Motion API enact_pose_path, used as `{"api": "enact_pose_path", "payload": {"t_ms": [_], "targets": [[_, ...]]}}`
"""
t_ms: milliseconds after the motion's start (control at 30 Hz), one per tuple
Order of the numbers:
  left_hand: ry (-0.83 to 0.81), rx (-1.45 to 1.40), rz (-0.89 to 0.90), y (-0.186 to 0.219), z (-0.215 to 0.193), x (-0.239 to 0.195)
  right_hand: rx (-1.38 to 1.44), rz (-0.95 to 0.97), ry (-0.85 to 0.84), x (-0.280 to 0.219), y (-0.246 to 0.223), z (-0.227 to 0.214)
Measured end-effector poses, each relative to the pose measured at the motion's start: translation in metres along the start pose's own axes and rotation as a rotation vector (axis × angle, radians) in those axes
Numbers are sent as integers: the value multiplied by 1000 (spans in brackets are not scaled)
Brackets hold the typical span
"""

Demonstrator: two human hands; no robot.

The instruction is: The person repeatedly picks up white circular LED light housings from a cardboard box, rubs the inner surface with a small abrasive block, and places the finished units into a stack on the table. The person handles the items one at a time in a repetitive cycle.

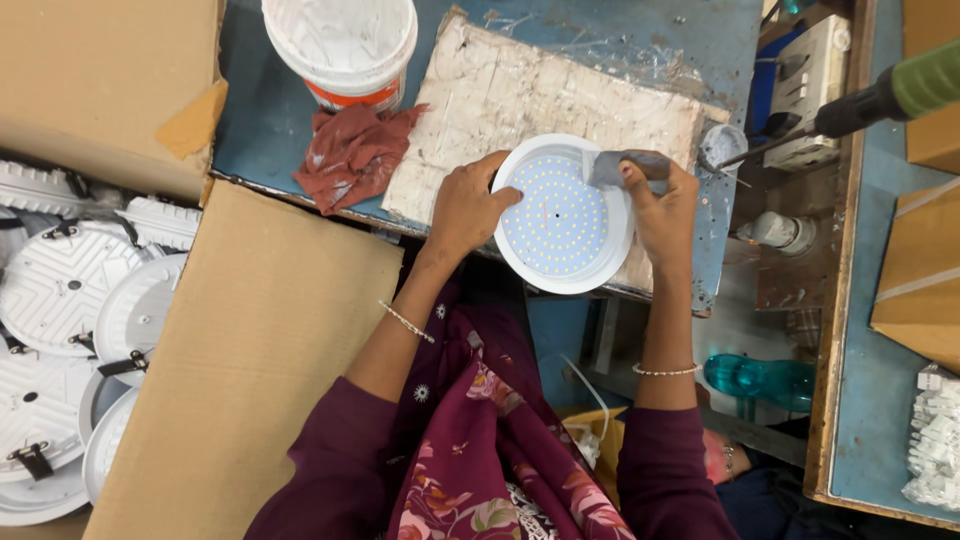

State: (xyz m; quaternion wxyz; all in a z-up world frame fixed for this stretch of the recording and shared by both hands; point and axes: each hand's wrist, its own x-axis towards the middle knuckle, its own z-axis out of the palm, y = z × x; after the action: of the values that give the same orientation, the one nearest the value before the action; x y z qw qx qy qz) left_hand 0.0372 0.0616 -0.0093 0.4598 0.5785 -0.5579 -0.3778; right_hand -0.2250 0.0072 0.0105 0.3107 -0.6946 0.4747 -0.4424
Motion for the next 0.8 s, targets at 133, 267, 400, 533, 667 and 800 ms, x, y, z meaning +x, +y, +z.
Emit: {"api": "enact_pose_path", "payload": {"t_ms": [133, 267, 400, 533, 667, 800], "targets": [[-3, 8, -1, 3, -1, 0, -12, -15, 33, -2, -1, 4], [-7, -9, -25, 5, -2, -1, -38, -57, 80, -5, -2, 9], [-14, -11, -44, 6, -2, -1, -91, -95, 132, -10, -6, 13], [1, 6, -2, 3, -1, 0, -217, -160, 142, -12, -12, 14], [15, 15, 18, 0, 1, 1, -268, -149, 117, -9, -17, 13], [32, 20, 41, -1, 1, 1, -280, -153, 68, -6, -16, 7]]}}
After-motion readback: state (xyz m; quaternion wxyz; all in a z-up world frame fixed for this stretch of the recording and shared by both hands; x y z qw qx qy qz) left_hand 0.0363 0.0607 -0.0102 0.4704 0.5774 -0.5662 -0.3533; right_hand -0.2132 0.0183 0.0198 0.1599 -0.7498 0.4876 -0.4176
